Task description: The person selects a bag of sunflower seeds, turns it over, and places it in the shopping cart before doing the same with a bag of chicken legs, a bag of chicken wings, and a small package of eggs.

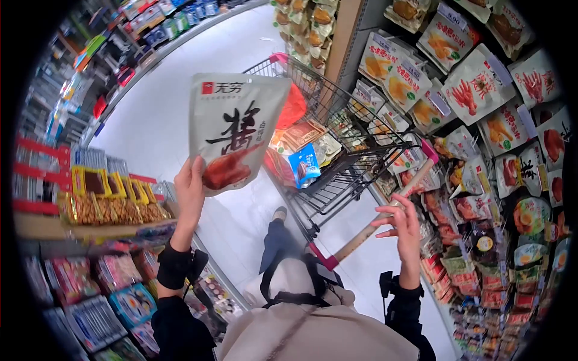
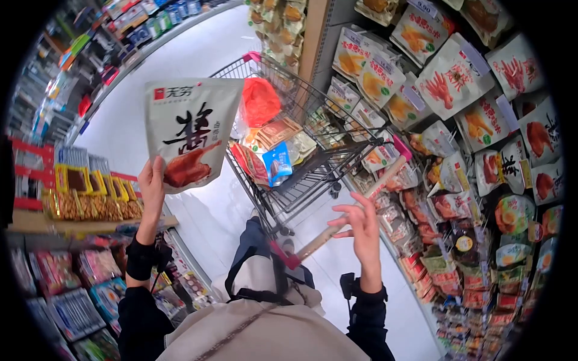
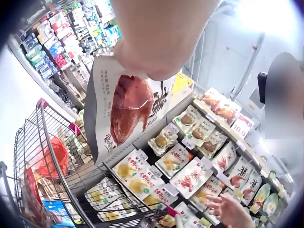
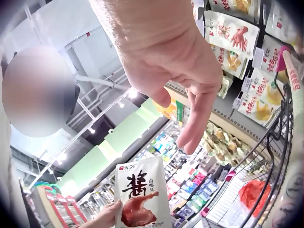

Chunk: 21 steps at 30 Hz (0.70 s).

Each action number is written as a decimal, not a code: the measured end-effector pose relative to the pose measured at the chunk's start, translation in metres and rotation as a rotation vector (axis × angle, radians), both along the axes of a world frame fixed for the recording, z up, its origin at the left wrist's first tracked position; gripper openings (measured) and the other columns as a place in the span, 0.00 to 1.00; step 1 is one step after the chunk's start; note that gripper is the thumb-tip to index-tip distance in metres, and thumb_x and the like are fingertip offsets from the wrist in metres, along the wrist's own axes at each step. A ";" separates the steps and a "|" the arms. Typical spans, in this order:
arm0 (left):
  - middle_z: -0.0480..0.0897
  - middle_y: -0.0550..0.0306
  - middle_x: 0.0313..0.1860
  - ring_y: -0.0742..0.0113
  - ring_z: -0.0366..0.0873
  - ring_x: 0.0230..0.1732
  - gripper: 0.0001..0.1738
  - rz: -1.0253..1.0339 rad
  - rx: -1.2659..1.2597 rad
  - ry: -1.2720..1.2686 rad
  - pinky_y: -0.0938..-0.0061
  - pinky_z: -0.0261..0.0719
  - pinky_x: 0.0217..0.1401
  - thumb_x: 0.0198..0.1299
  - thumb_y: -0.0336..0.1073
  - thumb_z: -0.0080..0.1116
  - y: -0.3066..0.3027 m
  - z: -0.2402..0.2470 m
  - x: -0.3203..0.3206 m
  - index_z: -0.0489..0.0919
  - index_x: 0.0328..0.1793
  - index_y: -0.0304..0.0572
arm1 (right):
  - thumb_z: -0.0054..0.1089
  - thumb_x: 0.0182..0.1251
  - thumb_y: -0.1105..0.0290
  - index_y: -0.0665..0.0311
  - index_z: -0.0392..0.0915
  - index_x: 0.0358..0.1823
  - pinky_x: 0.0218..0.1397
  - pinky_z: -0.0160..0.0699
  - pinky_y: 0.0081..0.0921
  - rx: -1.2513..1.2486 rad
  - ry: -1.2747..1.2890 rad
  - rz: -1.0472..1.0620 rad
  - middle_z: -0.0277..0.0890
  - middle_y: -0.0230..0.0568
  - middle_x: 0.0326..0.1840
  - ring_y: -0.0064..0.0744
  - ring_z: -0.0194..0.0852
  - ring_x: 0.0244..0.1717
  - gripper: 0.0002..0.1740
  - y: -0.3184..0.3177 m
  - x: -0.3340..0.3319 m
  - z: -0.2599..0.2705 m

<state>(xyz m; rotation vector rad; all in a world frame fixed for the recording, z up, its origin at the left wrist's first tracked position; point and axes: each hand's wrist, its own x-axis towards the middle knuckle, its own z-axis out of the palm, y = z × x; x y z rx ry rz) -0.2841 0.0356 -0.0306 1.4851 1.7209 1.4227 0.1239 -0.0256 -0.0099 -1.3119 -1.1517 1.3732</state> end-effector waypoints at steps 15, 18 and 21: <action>0.75 0.35 0.29 0.42 0.75 0.33 0.15 -0.781 -0.311 0.496 0.63 0.72 0.34 0.59 0.40 0.48 0.312 -0.193 0.085 0.77 0.40 0.33 | 0.39 0.67 0.71 0.64 0.58 0.57 0.29 0.78 0.21 -0.186 -0.046 -0.445 0.72 0.45 0.44 0.32 0.76 0.36 0.18 0.031 -0.063 -0.005; 0.76 0.36 0.28 0.42 0.75 0.33 0.14 -0.863 -0.424 0.579 0.63 0.72 0.34 0.58 0.39 0.48 0.347 -0.227 0.081 0.77 0.34 0.34 | 0.38 0.67 0.72 0.64 0.59 0.56 0.29 0.78 0.21 -0.241 -0.010 -0.498 0.72 0.45 0.43 0.32 0.76 0.36 0.17 0.029 -0.073 -0.015; 0.76 0.36 0.28 0.44 0.76 0.32 0.13 -0.906 -0.626 0.663 0.63 0.72 0.34 0.56 0.36 0.47 0.369 -0.243 0.081 0.77 0.31 0.33 | 0.37 0.66 0.74 0.64 0.60 0.56 0.30 0.78 0.21 -0.303 0.026 -0.543 0.72 0.45 0.43 0.32 0.76 0.37 0.16 0.034 -0.081 -0.019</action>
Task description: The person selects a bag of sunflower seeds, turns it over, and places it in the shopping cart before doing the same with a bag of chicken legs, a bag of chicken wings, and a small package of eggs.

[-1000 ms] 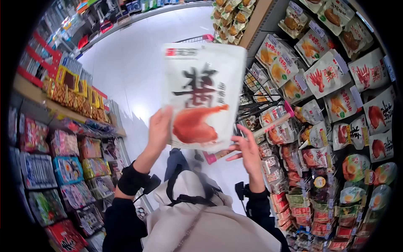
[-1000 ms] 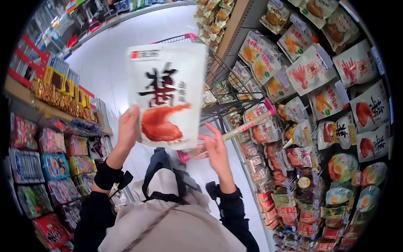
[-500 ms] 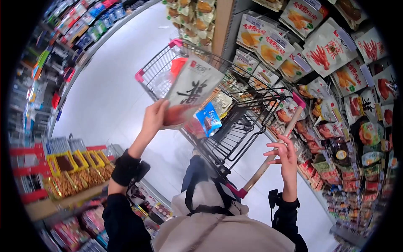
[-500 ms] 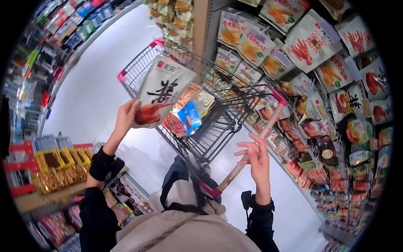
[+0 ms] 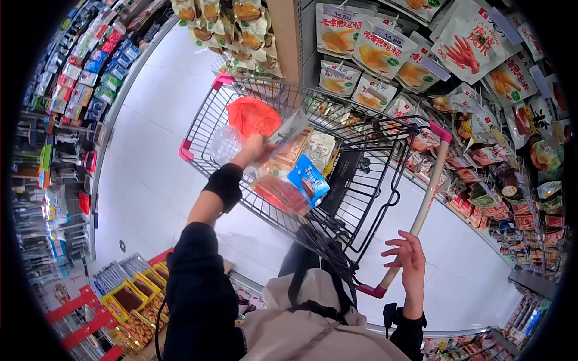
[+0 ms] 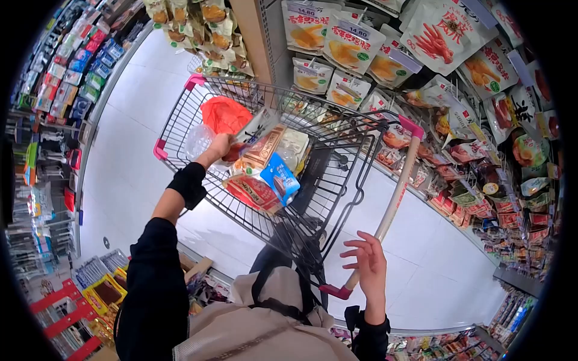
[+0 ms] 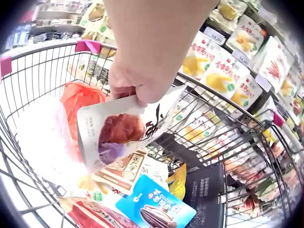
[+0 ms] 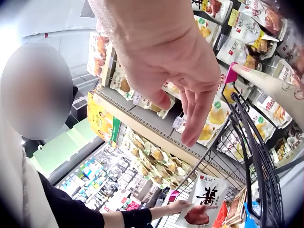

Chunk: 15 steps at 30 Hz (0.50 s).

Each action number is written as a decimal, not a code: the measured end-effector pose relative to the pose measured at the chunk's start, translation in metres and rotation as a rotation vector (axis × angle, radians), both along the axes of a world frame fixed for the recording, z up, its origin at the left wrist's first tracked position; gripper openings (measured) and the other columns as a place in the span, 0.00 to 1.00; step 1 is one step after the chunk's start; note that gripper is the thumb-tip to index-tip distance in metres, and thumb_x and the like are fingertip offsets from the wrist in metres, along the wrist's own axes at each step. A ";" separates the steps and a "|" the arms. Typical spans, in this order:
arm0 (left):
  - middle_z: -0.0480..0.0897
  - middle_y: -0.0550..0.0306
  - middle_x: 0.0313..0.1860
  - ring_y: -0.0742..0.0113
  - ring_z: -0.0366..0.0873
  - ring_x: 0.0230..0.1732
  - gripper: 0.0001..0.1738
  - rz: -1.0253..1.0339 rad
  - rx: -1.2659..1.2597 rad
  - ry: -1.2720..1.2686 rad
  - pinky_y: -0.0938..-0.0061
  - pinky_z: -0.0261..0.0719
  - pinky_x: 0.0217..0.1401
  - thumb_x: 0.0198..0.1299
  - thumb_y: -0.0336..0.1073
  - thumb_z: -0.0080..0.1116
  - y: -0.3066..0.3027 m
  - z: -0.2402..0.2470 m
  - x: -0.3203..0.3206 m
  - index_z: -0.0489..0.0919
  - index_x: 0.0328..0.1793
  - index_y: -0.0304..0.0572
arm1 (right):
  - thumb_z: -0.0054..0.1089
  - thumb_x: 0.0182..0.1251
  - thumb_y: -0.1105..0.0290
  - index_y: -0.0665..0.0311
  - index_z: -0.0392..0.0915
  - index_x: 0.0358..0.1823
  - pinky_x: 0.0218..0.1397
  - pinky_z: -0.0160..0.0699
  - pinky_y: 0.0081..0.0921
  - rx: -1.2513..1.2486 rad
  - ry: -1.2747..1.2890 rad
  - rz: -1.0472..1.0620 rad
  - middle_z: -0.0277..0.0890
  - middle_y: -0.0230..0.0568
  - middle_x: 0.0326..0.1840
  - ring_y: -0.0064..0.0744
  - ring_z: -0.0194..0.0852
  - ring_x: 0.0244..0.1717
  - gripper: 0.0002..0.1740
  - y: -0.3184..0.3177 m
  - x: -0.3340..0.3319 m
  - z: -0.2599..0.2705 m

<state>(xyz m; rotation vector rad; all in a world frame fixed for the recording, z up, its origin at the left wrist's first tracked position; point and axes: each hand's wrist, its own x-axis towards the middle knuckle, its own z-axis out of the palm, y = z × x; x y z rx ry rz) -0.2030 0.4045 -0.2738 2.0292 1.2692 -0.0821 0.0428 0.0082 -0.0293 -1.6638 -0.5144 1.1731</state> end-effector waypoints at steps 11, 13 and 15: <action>0.79 0.40 0.29 0.49 0.79 0.35 0.12 -0.139 0.220 0.270 0.60 0.76 0.36 0.52 0.31 0.45 0.004 -0.127 0.005 0.80 0.34 0.36 | 0.39 0.66 0.73 0.66 0.60 0.55 0.30 0.78 0.21 -0.085 0.014 -0.141 0.72 0.47 0.42 0.32 0.76 0.36 0.16 -0.008 -0.009 -0.016; 0.78 0.37 0.33 0.45 0.77 0.38 0.13 -0.078 0.149 0.243 0.61 0.75 0.39 0.51 0.39 0.53 -0.007 -0.142 0.005 0.79 0.33 0.35 | 0.39 0.67 0.72 0.67 0.61 0.54 0.30 0.78 0.21 -0.088 0.000 -0.154 0.72 0.47 0.42 0.32 0.76 0.35 0.16 -0.008 -0.010 -0.016; 0.78 0.37 0.34 0.46 0.77 0.40 0.11 -0.148 0.145 0.264 0.61 0.75 0.42 0.49 0.34 0.50 -0.019 -0.147 0.008 0.79 0.34 0.35 | 0.39 0.67 0.71 0.67 0.61 0.54 0.30 0.78 0.21 -0.084 -0.006 -0.159 0.72 0.47 0.42 0.32 0.76 0.35 0.16 -0.010 -0.010 -0.017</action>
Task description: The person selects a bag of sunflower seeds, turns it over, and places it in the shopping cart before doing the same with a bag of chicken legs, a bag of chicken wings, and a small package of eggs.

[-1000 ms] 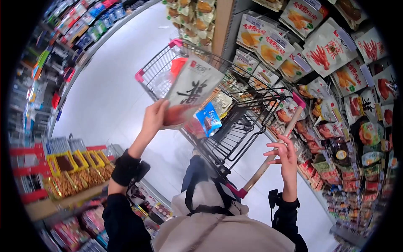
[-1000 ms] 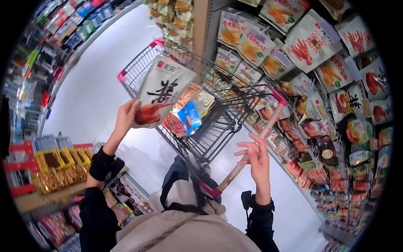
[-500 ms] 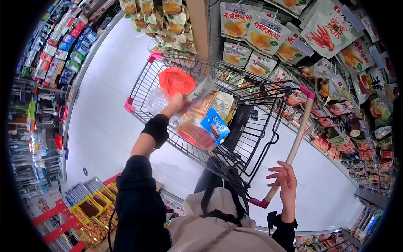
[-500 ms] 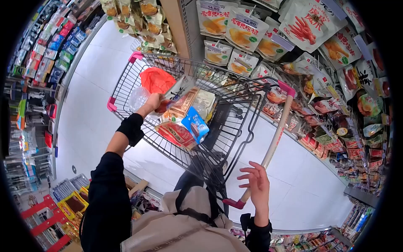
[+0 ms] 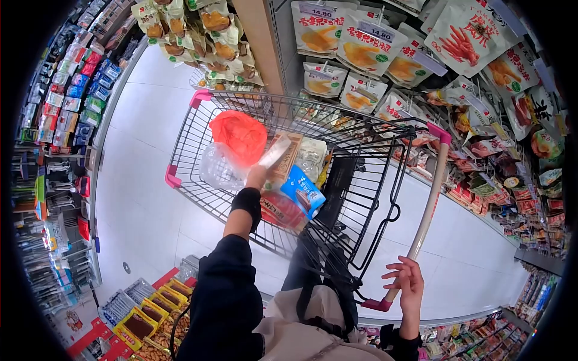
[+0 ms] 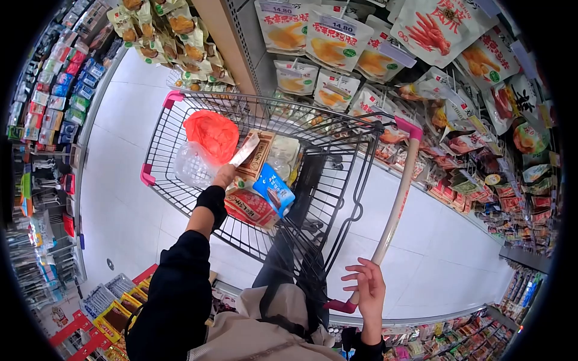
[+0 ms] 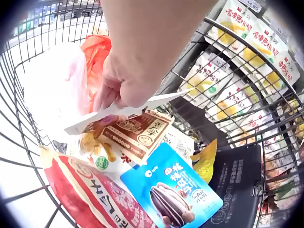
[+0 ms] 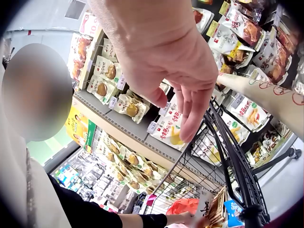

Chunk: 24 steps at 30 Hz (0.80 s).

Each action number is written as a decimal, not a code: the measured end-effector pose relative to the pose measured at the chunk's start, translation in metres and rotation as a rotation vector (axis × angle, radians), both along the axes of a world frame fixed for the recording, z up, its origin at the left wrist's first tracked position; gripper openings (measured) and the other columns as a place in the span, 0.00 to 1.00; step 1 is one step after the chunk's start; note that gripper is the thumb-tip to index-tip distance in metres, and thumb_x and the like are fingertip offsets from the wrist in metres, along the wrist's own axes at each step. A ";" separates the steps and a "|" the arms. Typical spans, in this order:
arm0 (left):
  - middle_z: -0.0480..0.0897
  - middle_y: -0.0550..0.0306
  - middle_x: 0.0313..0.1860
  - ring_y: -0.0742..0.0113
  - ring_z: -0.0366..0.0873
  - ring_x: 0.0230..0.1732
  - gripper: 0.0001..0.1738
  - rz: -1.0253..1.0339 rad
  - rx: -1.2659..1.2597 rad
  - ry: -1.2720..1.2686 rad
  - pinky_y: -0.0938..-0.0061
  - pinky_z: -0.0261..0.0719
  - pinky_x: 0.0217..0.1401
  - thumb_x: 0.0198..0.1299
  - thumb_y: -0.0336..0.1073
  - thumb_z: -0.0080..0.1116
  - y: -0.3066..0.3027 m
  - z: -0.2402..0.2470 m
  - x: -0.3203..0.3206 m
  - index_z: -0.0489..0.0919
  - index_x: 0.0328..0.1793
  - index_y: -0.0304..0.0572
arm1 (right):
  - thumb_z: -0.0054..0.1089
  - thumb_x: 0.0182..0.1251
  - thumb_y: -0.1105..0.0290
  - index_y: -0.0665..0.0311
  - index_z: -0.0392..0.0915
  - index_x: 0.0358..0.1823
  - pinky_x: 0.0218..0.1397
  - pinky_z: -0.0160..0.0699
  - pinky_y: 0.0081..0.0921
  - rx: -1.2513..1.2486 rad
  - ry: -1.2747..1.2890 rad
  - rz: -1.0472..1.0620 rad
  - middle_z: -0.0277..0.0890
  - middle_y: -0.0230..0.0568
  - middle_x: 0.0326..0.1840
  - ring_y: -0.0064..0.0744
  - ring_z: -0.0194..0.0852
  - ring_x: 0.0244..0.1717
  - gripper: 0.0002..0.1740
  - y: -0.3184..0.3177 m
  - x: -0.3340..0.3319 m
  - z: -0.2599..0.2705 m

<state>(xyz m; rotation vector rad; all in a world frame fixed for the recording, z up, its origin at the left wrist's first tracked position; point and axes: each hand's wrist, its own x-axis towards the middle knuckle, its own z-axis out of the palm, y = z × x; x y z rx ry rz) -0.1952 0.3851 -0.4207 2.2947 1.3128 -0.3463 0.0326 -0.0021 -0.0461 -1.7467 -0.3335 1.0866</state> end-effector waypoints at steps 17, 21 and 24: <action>0.79 0.47 0.39 0.50 0.76 0.41 0.17 -0.045 0.130 -0.294 0.63 0.73 0.44 0.51 0.38 0.56 -0.076 0.198 0.010 0.76 0.49 0.49 | 0.48 0.60 0.78 0.62 0.61 0.61 0.51 0.67 0.21 0.113 -0.604 -0.019 0.60 0.40 0.59 0.30 0.64 0.53 0.25 -0.046 0.067 -0.052; 0.79 0.50 0.40 0.51 0.75 0.43 0.19 -0.160 0.049 -0.381 0.64 0.73 0.45 0.43 0.30 0.57 -0.173 0.174 -0.014 0.76 0.46 0.43 | 0.47 0.60 0.79 0.61 0.57 0.63 0.44 0.70 0.18 0.239 -0.305 0.109 0.62 0.37 0.57 0.22 0.67 0.42 0.28 -0.057 0.104 -0.110; 0.78 0.53 0.43 0.54 0.73 0.48 0.12 -0.080 0.107 -0.489 0.60 0.68 0.52 0.51 0.35 0.54 -0.277 0.232 0.007 0.77 0.42 0.43 | 0.46 0.59 0.82 0.63 0.58 0.63 0.45 0.70 0.19 0.239 -0.194 0.186 0.67 0.41 0.55 0.24 0.69 0.44 0.28 -0.046 0.114 -0.111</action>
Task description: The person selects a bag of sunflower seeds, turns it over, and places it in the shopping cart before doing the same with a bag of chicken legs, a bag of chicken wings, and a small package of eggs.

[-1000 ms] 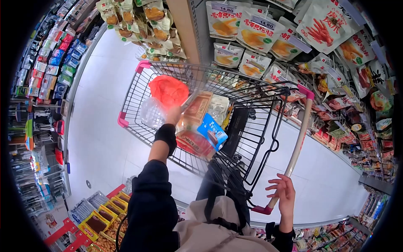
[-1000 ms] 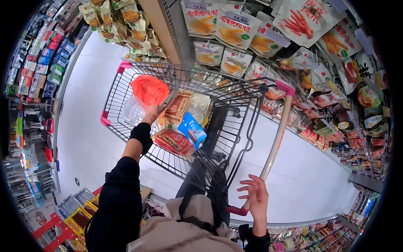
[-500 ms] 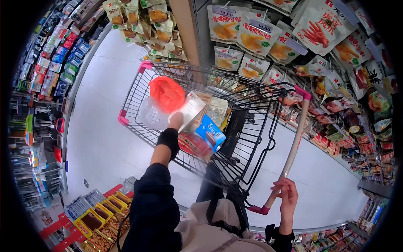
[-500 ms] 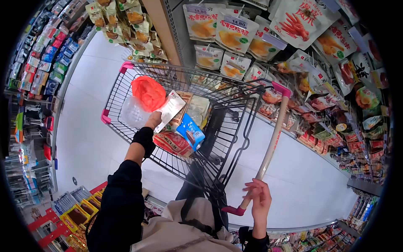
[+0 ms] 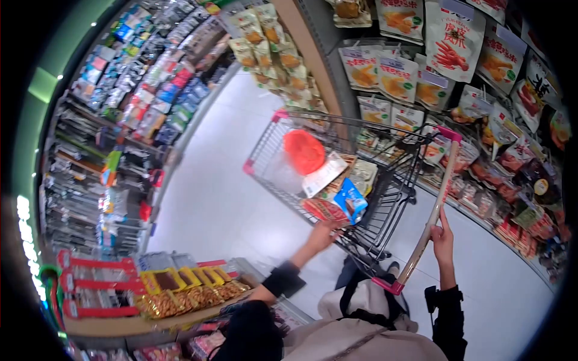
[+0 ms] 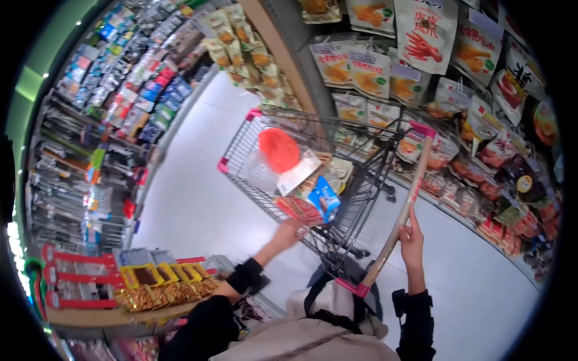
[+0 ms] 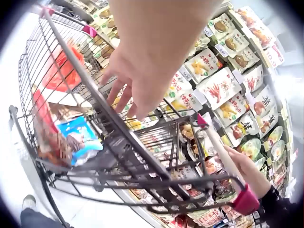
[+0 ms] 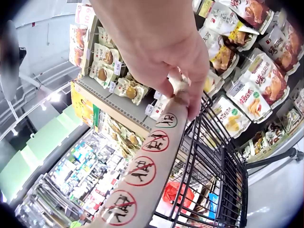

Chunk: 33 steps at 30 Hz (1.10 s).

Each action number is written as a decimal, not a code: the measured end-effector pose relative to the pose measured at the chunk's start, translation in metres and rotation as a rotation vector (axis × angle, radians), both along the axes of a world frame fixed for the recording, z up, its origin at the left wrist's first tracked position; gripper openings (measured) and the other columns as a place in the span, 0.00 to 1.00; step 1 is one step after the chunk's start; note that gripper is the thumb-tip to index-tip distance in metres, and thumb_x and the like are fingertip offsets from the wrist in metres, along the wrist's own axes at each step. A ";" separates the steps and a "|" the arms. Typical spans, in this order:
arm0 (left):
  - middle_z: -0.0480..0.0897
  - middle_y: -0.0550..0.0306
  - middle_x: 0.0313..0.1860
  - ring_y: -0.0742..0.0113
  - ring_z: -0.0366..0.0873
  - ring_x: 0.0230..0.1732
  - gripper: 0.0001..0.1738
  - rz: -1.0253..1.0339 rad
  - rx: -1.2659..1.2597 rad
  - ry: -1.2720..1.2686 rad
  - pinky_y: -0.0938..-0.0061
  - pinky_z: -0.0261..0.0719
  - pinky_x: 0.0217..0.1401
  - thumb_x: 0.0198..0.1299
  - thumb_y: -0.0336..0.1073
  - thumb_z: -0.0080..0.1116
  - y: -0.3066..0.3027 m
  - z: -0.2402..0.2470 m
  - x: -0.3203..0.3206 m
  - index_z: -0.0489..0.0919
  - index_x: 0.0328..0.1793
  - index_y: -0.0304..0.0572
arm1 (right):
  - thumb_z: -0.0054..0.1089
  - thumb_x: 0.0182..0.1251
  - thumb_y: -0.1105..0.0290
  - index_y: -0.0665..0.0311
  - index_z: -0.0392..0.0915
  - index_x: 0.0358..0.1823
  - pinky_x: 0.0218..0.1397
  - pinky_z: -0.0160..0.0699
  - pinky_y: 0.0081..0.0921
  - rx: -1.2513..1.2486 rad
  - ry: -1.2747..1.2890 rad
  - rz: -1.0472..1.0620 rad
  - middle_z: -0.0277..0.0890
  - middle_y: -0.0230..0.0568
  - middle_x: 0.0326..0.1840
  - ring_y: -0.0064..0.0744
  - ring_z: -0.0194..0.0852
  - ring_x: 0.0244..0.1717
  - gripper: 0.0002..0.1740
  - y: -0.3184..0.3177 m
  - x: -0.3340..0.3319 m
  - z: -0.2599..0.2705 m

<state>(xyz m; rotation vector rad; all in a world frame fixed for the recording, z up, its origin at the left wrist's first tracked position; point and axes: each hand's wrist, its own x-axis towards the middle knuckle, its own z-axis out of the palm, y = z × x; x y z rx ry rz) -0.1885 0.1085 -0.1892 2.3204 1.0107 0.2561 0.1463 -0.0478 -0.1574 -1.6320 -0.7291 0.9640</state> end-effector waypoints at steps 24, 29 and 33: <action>0.69 0.49 0.49 0.45 0.58 0.62 0.10 0.241 0.235 -0.103 0.61 0.61 0.61 0.48 0.26 0.55 -0.018 -0.037 -0.020 0.70 0.37 0.40 | 0.53 0.56 0.60 0.48 0.76 0.44 0.41 0.72 0.39 -0.146 -0.751 0.357 0.77 0.44 0.34 0.45 0.75 0.39 0.13 0.110 -0.007 0.029; 0.71 0.51 0.47 0.45 0.58 0.62 0.08 0.206 0.248 -0.133 0.61 0.61 0.61 0.50 0.29 0.55 0.012 -0.040 -0.041 0.71 0.37 0.41 | 0.53 0.57 0.60 0.48 0.76 0.43 0.42 0.72 0.39 -0.206 -0.723 0.410 0.77 0.44 0.35 0.45 0.75 0.40 0.13 0.141 -0.022 0.035; 0.71 0.51 0.47 0.46 0.57 0.63 0.07 0.224 0.203 -0.146 0.61 0.59 0.62 0.52 0.31 0.54 0.033 -0.035 -0.052 0.70 0.37 0.40 | 0.51 0.57 0.59 0.50 0.77 0.42 0.39 0.72 0.36 -0.138 -0.706 0.386 0.78 0.41 0.33 0.43 0.76 0.37 0.12 0.164 -0.036 0.034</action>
